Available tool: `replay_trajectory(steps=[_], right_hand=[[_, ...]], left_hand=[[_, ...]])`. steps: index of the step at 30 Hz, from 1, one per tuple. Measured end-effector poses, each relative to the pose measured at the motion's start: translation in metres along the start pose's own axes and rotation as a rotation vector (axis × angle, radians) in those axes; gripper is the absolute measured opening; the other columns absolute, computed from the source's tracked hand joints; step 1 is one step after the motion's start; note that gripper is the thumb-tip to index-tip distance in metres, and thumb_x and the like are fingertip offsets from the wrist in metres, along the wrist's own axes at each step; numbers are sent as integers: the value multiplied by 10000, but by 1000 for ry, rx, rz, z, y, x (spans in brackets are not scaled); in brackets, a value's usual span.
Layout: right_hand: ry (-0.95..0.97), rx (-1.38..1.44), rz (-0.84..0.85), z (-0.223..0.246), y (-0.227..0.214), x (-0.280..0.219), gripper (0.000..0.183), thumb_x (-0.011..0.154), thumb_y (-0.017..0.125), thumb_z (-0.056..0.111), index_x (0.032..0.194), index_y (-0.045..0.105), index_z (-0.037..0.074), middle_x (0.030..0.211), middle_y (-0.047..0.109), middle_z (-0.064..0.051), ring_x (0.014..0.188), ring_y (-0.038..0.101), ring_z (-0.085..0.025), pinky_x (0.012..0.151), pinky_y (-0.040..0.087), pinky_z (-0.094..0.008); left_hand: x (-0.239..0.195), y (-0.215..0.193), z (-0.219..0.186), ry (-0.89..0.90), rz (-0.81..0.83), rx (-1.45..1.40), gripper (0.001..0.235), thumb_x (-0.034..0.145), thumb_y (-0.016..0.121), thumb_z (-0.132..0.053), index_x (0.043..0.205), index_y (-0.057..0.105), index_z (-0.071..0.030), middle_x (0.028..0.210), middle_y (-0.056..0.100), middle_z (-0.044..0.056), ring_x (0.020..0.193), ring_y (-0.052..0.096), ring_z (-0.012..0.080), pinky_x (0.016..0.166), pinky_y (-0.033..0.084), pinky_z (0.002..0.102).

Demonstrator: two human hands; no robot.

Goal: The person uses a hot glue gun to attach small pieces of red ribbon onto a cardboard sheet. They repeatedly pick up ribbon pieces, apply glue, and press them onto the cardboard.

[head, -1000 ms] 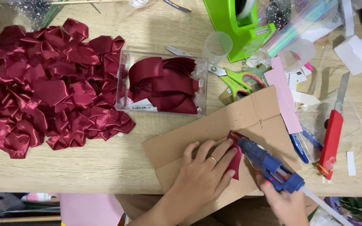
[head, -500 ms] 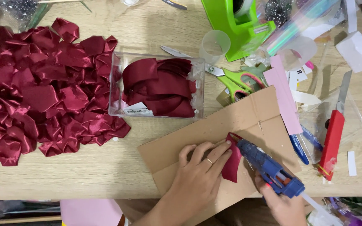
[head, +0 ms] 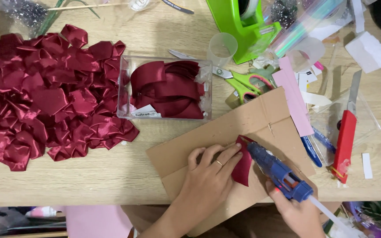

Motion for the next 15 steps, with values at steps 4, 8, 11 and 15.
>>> replay_trajectory(steps=[4, 8, 11, 15], right_hand=[[29, 7, -39, 1, -6, -7, 238, 779, 743, 64, 1010, 730, 7, 938, 796, -129, 919, 742, -220, 932, 565, -343], [55, 37, -72, -1, -14, -13, 319, 761, 739, 42, 1072, 730, -28, 987, 801, -172, 995, 752, -262, 1013, 564, -398], [92, 42, -92, -8, -19, -12, 354, 755, 758, 77, 1092, 737, -28, 966, 806, -174, 957, 756, -261, 963, 576, -386], [122, 75, -132, -20, -20, -12, 256, 767, 754, 29, 1003, 758, -70, 951, 797, -185, 942, 752, -258, 962, 572, -383]], left_hand=[[-1, -1, 0, 6, -12, 0, 359, 902, 606, -123, 1256, 665, -110, 1382, 609, -11, 1167, 536, 215, 994, 330, 418], [-2, 0, -1, 16, -1, -1, 369, 899, 605, -101, 1263, 666, -99, 1399, 599, -5, 1172, 535, 224, 996, 329, 426], [-2, -2, -3, 21, 22, 9, 398, 873, 612, -78, 1267, 665, -93, 1413, 589, 0, 1191, 527, 225, 1002, 336, 435], [-3, 2, -2, 14, 23, 37, 409, 857, 610, -96, 1262, 664, -114, 1416, 581, -21, 1191, 523, 210, 1010, 326, 430]])
Point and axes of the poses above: each hand's wrist, its own x-axis towards the middle knuckle, its own y-axis out of the palm, z = x × y, the point moved 8 cm from there along x, towards the middle knuckle
